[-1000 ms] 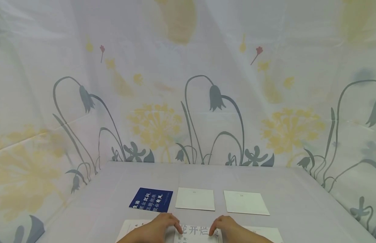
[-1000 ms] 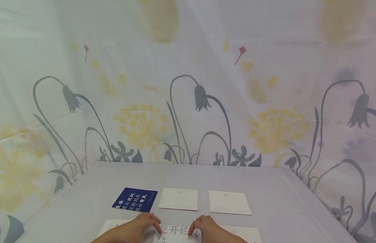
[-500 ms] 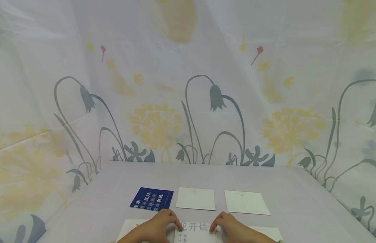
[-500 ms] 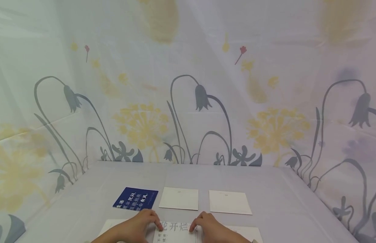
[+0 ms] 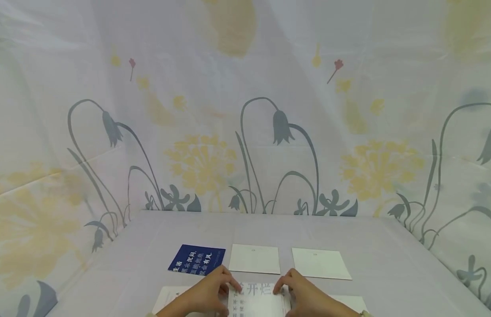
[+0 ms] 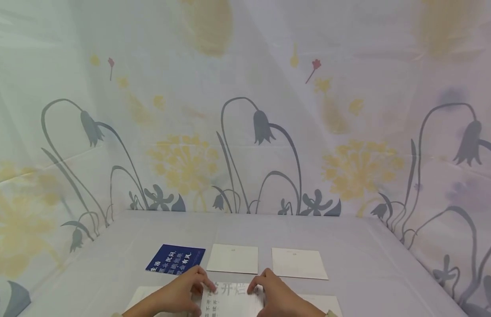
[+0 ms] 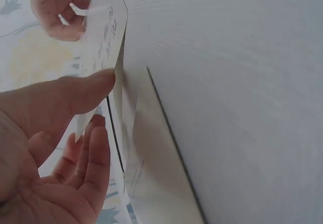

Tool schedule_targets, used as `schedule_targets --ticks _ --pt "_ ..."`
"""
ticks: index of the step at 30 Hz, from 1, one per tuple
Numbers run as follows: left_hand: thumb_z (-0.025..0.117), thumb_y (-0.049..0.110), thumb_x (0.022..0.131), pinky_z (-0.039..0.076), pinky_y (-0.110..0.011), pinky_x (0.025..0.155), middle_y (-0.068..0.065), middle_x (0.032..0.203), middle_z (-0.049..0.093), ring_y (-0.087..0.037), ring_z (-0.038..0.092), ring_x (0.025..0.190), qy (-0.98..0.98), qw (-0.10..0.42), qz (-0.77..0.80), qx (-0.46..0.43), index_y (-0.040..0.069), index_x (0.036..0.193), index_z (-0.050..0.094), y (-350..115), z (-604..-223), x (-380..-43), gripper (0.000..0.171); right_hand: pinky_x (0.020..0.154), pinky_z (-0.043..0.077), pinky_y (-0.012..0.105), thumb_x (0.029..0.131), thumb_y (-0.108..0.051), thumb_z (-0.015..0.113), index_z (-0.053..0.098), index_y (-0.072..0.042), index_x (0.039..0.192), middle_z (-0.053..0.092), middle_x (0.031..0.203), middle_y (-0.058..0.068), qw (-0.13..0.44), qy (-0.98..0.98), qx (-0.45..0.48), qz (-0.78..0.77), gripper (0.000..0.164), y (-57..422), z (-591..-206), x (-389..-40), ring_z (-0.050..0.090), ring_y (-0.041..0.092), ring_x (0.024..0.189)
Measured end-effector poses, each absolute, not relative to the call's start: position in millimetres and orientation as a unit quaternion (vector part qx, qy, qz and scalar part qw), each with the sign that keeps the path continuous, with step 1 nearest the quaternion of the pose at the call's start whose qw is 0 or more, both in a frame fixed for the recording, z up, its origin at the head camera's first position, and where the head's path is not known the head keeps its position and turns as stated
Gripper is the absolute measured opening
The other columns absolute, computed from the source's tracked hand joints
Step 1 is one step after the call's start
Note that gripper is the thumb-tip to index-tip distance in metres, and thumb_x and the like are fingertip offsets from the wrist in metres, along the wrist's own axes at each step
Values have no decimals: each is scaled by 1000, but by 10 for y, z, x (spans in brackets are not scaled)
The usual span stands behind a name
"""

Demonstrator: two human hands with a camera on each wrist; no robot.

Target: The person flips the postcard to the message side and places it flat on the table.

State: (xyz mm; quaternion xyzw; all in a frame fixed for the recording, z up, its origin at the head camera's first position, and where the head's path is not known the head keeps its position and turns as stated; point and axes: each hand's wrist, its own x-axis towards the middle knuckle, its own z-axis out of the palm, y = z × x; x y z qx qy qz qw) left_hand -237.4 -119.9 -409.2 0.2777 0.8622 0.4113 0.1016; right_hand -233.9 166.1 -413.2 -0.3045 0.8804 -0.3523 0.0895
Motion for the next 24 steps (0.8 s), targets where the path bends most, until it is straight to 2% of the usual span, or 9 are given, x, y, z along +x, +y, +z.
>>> schedule_targets --ticks 3,5,10,13,16,19,22,24 --pt "79 -11 58 50 -22 69 -2 100 41 -12 52 77 849 108 443 267 11 98 68 -1198 -4089 -2378 47 61 45 23 61 2 81 61 -15 100 39 97 4 91 867 -281 -402 47 1648 -4100 -2327 46 14 72" --pt "78 -12 59 51 -22 68 -3 102 42 -13 53 76 841 111 461 262 11 100 67 -1206 -4097 -2378 48 58 46 22 61 6 80 60 -12 105 42 100 6 84 862 -270 -421 51 1644 -4086 -2322 48 14 68" --pt "74 -14 63 52 -23 66 -5 106 43 -16 54 78 833 101 483 250 12 103 64 -1231 -4126 -2382 48 59 50 23 65 6 79 49 -2 127 50 107 11 49 861 -247 -442 70 1644 -4076 -2337 54 14 68" --pt "71 -13 65 52 -24 66 -7 109 44 -17 54 80 835 80 488 242 12 104 63 -1235 -4130 -2394 47 61 51 23 67 4 78 43 5 131 53 98 9 28 857 -236 -458 73 1656 -4074 -2367 55 13 70" --pt "69 -12 66 52 -25 65 -9 111 47 -19 54 81 832 60 502 227 8 109 61 -1228 -4116 -2402 49 63 51 23 69 4 77 44 11 127 55 88 6 10 847 -232 -478 67 1673 -4062 -2393 55 12 71" --pt "68 -13 66 53 -26 65 -11 109 48 -20 56 80 824 47 522 214 4 120 54 -1220 -4098 -2416 59 64 52 22 70 3 76 49 14 119 59 84 4 -8 843 -228 -487 57 1689 -4049 -2409 57 11 72" --pt "67 -14 67 53 -27 65 -12 104 47 -21 57 80 813 38 542 211 0 130 43 -1226 -4101 -2445 69 64 52 22 72 -1 76 58 11 107 61 83 3 -14 844 -216 -491 41 1698 -4040 -2420 59 13 72" --pt "67 -14 69 53 -27 67 -10 100 50 -22 58 81 805 31 554 209 -4 131 40 -1242 -4111 -2461 68 63 52 22 73 -4 76 63 7 98 62 82 3 -12 844 -204 -496 30 1704 -4039 -2422 60 15 73"
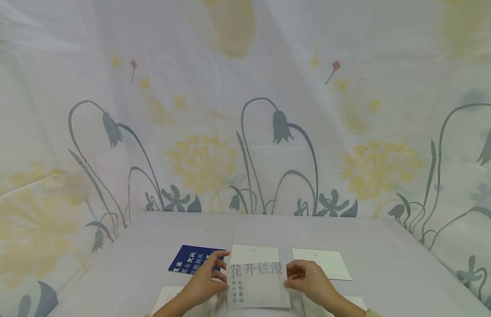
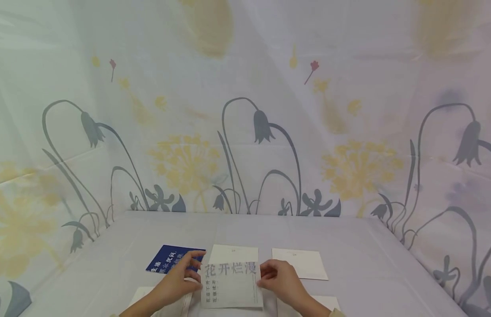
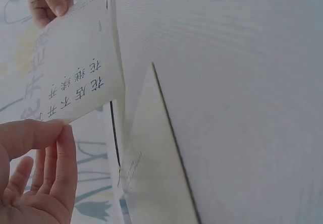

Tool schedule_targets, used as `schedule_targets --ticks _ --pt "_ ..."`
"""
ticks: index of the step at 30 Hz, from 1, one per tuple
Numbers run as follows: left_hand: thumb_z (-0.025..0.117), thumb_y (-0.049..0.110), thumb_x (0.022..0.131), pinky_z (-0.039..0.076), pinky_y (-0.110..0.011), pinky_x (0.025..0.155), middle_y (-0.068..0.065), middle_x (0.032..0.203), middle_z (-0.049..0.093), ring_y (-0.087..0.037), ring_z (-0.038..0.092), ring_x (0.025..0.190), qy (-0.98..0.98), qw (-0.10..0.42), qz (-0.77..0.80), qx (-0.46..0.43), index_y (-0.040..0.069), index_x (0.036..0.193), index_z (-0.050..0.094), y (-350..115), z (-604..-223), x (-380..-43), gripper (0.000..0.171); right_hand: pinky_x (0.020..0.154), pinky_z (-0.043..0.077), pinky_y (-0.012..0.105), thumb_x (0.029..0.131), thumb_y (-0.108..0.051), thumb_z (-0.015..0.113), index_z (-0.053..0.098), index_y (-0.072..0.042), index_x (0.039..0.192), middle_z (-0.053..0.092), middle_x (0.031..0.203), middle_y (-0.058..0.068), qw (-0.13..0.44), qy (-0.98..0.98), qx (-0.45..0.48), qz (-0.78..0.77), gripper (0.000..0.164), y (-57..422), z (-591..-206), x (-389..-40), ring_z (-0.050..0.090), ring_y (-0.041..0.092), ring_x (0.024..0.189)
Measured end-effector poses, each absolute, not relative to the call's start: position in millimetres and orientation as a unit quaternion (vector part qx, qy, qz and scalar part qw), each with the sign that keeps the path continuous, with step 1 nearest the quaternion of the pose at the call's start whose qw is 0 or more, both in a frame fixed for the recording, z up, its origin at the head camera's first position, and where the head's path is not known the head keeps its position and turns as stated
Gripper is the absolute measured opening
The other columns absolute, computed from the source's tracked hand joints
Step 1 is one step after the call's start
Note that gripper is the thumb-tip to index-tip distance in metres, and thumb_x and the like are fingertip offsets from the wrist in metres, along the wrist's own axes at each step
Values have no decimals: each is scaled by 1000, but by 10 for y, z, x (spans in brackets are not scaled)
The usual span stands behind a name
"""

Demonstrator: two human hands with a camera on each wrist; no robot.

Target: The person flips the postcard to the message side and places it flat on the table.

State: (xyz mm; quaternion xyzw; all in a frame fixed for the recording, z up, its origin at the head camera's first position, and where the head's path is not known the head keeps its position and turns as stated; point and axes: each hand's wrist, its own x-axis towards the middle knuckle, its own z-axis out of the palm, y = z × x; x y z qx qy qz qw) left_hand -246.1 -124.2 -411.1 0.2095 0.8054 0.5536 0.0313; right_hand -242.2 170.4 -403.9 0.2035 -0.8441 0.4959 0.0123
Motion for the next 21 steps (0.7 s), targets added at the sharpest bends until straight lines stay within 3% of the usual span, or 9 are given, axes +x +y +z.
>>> schedule_targets --ticks 3,7,14,21 --pt "67 -8 77 53 -26 70 -8 94 57 -22 60 83 799 30 566 202 -8 119 50 -1267 -4130 -2491 44 62 52 23 75 -9 76 66 1 89 64 81 2 3 -841 189 507 19 1713 -4034 -2423 61 17 73" --pt "61 4 88 54 -25 70 -7 89 63 -21 64 82 795 36 579 178 -8 100 60 -1296 -4135 -2516 17 64 54 26 79 -13 74 66 2 87 65 80 3 -14 -830 182 527 18 1709 -4027 -2421 63 19 72" --pt "59 11 92 55 -26 69 -5 84 62 -17 63 77 799 33 582 150 -6 98 62 -1304 -4118 -2519 19 56 53 28 83 -16 71 65 2 84 63 73 3 -26 -820 173 545 19 1671 -3987 -2419 59 17 63" --pt "58 16 93 55 -30 72 -4 83 62 -16 60 77 781 57 607 137 -5 99 61 -1311 -4102 -2520 22 58 55 28 87 -13 65 64 7 90 63 74 5 -44 -796 173 578 20 1681 -3942 -2417 62 19 67"
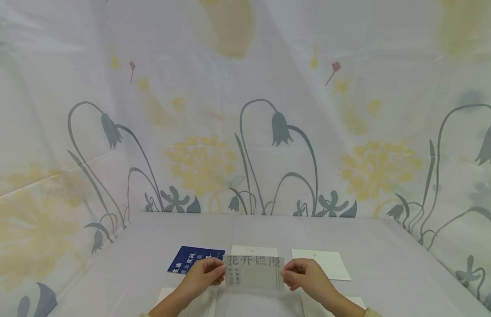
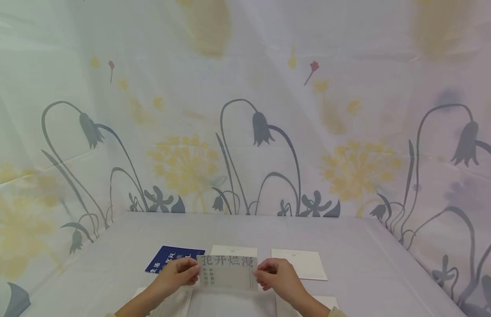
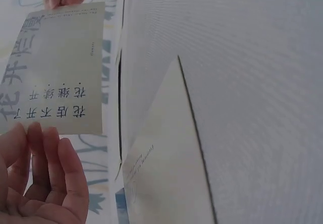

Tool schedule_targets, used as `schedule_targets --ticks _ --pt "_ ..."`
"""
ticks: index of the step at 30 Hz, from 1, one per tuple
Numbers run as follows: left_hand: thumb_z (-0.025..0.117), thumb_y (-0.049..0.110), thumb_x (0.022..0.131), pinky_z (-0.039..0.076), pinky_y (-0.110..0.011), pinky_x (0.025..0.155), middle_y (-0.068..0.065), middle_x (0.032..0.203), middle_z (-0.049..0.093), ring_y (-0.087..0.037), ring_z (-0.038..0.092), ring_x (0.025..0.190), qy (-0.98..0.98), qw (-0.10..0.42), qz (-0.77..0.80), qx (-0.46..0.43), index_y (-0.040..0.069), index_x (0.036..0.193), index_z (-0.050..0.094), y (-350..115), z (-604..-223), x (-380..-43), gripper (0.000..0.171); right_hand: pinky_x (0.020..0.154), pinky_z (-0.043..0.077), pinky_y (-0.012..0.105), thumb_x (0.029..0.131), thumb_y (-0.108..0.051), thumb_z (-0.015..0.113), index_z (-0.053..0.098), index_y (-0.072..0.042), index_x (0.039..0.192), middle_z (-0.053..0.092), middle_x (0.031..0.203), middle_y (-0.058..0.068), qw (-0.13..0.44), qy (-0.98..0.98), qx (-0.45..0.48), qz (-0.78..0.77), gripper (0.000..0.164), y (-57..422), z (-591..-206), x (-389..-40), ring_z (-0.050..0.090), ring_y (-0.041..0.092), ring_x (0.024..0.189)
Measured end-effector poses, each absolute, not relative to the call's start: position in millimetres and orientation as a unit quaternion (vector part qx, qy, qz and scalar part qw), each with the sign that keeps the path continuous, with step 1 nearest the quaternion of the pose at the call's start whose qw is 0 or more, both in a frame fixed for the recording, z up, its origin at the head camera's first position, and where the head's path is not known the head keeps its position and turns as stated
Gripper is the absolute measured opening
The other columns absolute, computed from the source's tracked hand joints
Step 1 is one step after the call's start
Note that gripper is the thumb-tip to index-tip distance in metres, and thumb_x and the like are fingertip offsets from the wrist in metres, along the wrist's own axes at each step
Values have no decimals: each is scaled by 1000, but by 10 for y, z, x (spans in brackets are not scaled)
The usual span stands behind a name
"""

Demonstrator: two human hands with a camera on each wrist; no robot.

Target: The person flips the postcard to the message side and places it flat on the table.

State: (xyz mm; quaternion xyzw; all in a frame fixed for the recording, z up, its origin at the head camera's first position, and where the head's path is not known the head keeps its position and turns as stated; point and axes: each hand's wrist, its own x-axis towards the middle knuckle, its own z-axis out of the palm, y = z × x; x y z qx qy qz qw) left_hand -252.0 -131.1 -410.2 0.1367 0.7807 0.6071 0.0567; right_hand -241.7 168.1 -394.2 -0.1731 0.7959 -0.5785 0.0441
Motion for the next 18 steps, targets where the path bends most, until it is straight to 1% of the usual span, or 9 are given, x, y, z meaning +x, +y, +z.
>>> schedule_targets --ticks 5,8,10,12,15,18 --pt "55 10 94 54 -32 76 -8 88 64 -18 63 82 753 76 640 133 -11 102 60 -1340 -4100 -2506 23 65 56 30 91 -9 57 62 13 95 65 81 10 61 771 -179 -608 23 1710 -3945 -2421 64 26 74" --pt "53 7 95 53 -32 78 -13 92 65 -20 64 85 740 80 653 137 -14 104 58 -1346 -4092 -2510 24 67 56 31 92 -10 56 62 15 95 66 83 12 59 763 -180 -618 26 1719 -3937 -2431 65 31 78" --pt "52 7 95 53 -32 79 -16 93 65 -21 64 86 736 82 657 139 -14 105 58 -1343 -4087 -2515 24 68 56 31 92 -11 57 63 15 95 66 84 13 55 760 -176 -623 27 1719 -3931 -2433 65 32 79" --pt "52 8 95 53 -32 80 -18 98 64 -23 63 88 734 86 660 137 -15 107 58 -1339 -4089 -2521 26 69 55 31 92 -13 58 63 15 96 66 84 12 56 760 -171 -624 28 1719 -3929 -2429 65 31 79" --pt "54 9 95 53 -33 80 -17 103 63 -24 63 90 732 95 663 126 -14 109 58 -1334 -4096 -2523 27 71 55 32 91 -15 60 64 13 98 67 83 11 65 763 -166 -622 29 1723 -3936 -2407 66 26 77" --pt "56 10 94 53 -34 80 -16 108 63 -22 63 90 734 100 663 114 -12 110 59 -1335 -4103 -2523 28 72 55 32 90 -17 62 66 11 98 67 83 10 69 766 -164 -617 29 1723 -3943 -2390 65 22 75"
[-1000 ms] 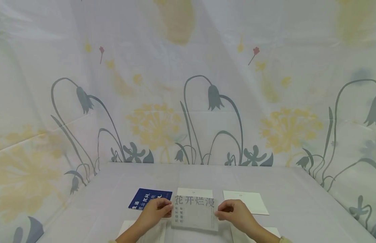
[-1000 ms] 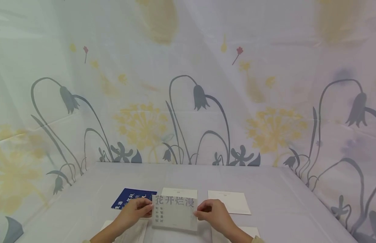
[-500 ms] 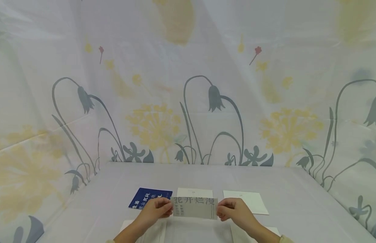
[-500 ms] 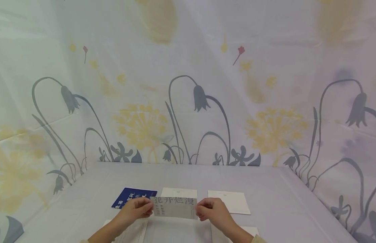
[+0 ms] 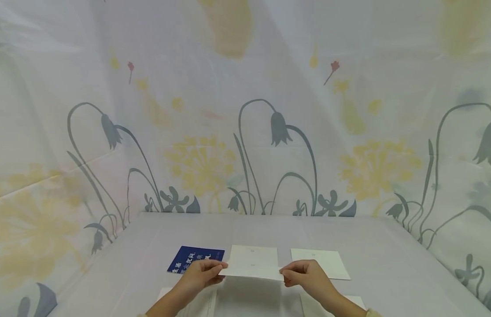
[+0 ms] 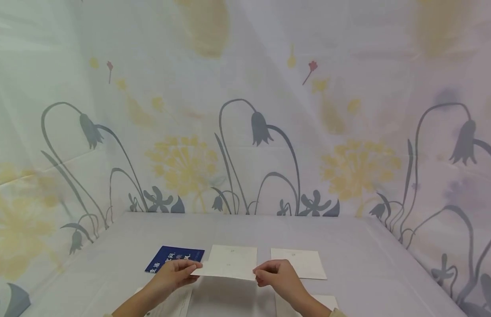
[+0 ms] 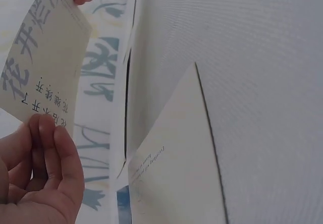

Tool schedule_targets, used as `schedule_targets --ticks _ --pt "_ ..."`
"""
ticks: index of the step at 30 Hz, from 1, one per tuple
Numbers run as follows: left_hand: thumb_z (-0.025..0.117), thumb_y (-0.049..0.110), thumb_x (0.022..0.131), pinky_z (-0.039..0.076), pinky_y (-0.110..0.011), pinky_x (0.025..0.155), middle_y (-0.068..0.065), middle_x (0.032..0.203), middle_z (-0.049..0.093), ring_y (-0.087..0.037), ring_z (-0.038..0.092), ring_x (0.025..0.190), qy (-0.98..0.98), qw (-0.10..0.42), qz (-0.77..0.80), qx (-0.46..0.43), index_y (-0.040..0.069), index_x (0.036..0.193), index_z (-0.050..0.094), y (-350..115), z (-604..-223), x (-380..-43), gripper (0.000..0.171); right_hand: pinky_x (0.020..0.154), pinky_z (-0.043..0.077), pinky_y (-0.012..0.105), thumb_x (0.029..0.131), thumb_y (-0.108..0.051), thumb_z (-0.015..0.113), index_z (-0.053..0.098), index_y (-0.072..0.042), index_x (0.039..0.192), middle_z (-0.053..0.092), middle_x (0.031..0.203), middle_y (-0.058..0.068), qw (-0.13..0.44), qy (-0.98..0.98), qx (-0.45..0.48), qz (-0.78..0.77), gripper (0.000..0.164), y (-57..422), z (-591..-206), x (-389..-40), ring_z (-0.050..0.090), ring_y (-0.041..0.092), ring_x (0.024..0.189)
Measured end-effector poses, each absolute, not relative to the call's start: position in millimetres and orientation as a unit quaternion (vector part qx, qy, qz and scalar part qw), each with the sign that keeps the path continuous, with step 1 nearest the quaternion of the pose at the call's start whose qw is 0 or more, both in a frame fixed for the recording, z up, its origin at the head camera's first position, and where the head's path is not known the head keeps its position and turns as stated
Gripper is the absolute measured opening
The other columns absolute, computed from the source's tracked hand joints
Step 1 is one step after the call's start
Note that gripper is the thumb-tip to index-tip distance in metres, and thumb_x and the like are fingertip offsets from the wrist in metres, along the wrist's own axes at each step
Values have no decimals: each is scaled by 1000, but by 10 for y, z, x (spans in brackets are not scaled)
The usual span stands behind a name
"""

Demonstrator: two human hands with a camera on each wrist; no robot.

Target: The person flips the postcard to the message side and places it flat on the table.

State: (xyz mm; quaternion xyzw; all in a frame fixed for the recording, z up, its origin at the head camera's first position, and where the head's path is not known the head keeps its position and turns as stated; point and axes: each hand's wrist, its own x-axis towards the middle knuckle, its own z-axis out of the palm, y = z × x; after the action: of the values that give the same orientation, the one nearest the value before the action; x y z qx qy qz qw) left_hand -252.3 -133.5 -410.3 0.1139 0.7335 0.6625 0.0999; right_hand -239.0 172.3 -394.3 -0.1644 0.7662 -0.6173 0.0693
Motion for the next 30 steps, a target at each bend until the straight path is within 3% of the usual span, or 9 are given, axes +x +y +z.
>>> schedule_targets --ticks 4,10,14,20,26,30 --pt "58 13 92 53 -35 79 -16 109 63 -19 62 87 739 99 657 108 -10 109 61 -1346 -4100 -2521 29 70 55 31 88 -16 65 66 10 97 68 85 11 63 767 -165 -617 28 1717 -3945 -2391 65 21 74" --pt "62 12 89 55 -32 74 -5 95 64 -15 59 76 745 101 652 96 -7 110 61 -1345 -4086 -2486 28 67 55 30 84 -13 68 66 10 96 67 85 10 59 769 -159 -616 26 1699 -3964 -2406 64 19 73" --pt "66 10 86 55 -33 71 -5 89 62 -16 62 74 733 103 665 98 -8 116 56 -1349 -4087 -2482 36 63 55 29 82 -9 69 65 10 100 66 83 8 49 776 -152 -610 26 1680 -3983 -2415 62 19 72" --pt "68 10 84 56 -34 67 -4 84 63 -17 64 70 737 103 661 93 -7 124 50 -1337 -4095 -2492 47 61 56 34 79 -1 67 52 13 117 62 76 6 45 777 -139 -613 42 1649 -3997 -2410 63 23 66" --pt "68 9 83 56 -33 61 -3 80 62 -16 63 64 769 90 627 89 -6 118 55 -1322 -4119 -2490 40 60 56 38 75 7 65 36 14 130 57 74 6 59 773 -127 -618 62 1611 -4008 -2381 62 21 62" --pt "67 5 81 56 -32 59 -4 80 62 -16 62 62 789 90 602 85 -6 115 57 -1317 -4117 -2469 37 60 56 39 74 9 65 32 16 131 54 74 7 77 770 -134 -619 67 1610 -4035 -2359 62 19 59"
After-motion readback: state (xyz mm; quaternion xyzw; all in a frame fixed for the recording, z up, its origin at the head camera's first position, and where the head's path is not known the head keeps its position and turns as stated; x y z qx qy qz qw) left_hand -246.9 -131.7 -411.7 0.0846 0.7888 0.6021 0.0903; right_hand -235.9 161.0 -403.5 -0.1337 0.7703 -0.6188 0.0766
